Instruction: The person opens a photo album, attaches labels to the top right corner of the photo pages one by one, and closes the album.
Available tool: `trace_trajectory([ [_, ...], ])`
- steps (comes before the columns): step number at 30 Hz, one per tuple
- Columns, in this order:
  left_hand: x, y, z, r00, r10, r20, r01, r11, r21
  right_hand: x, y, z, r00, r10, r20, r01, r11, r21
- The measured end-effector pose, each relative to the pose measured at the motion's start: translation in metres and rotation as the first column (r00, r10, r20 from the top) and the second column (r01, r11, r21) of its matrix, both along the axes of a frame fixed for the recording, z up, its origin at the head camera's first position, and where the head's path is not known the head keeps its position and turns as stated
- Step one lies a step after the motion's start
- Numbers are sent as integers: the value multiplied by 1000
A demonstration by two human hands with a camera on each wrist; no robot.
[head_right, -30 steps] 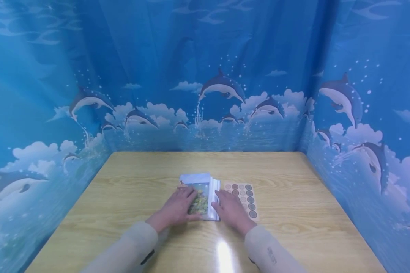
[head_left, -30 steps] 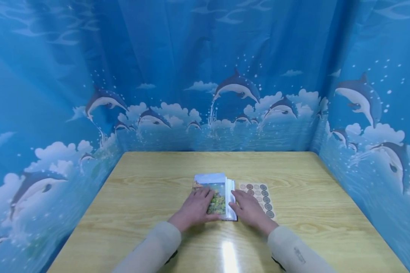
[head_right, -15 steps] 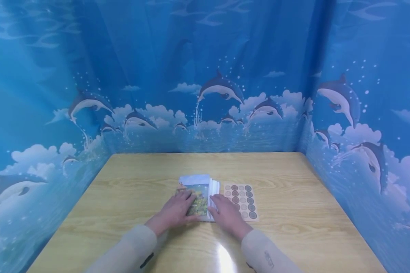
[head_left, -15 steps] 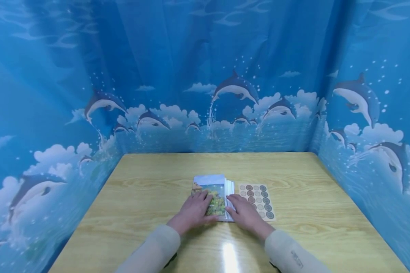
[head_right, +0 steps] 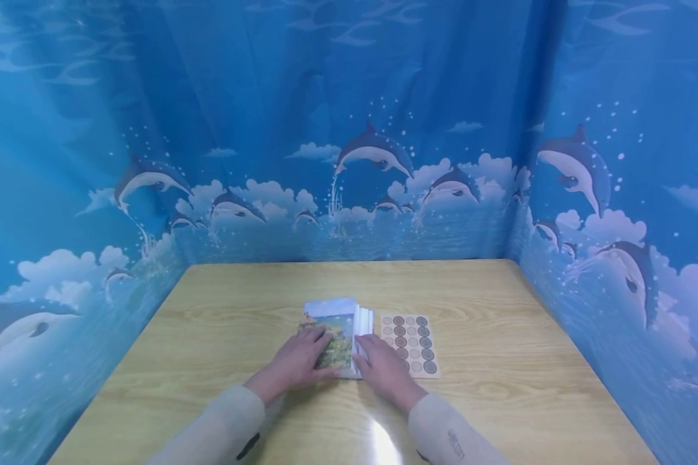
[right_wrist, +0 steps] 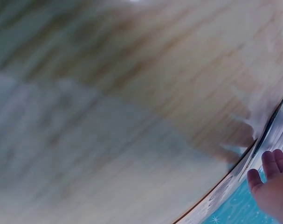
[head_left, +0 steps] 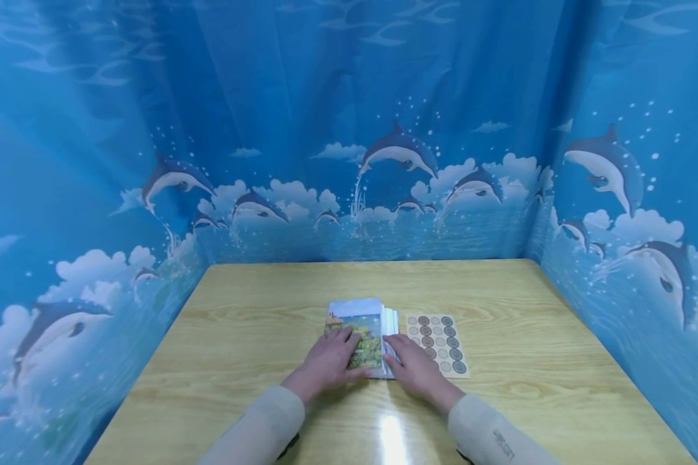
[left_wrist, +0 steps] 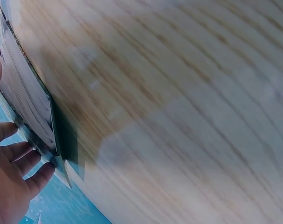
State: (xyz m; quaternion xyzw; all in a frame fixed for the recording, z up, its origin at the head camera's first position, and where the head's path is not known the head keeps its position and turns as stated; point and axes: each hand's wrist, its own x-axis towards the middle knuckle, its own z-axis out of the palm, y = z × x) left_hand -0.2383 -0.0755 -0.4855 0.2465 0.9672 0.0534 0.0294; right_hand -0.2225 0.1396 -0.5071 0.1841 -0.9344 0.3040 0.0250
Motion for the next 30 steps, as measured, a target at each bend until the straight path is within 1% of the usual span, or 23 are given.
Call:
trace_trajectory([
  [4, 0, -1, 1, 1000, 2, 4, -2, 1000, 12, 0, -1, 0, 1000, 5, -3, -5, 1000, 16],
  [7, 0, -1, 2, 1000, 7, 19, -7, 1000, 22, 0, -1, 1, 1000, -4, 14, 3, 1000, 26],
  [13, 0, -4, 3, 1000, -10, 20, 9, 998, 54, 0, -2, 3, 999, -25, 24, 24, 998, 51],
  [19, -2, -9, -1, 1000, -8, 30, 4, 993, 117, 2, -5, 4, 1000, -31, -1, 31, 997, 70],
  [24, 0, -14, 1, 999, -5, 45, -4, 979, 202, 2, -7, 2, 999, -30, -24, 32, 995, 94],
  [26, 2, -17, 2, 998, -2, 58, -12, 970, 245, 3, -8, 1, 999, -29, -32, 32, 993, 111],
  [30, 4, -23, 4, 998, 1, 58, -19, 952, 304, 3, -11, 0, 999, -36, -34, 40, 991, 127],
])
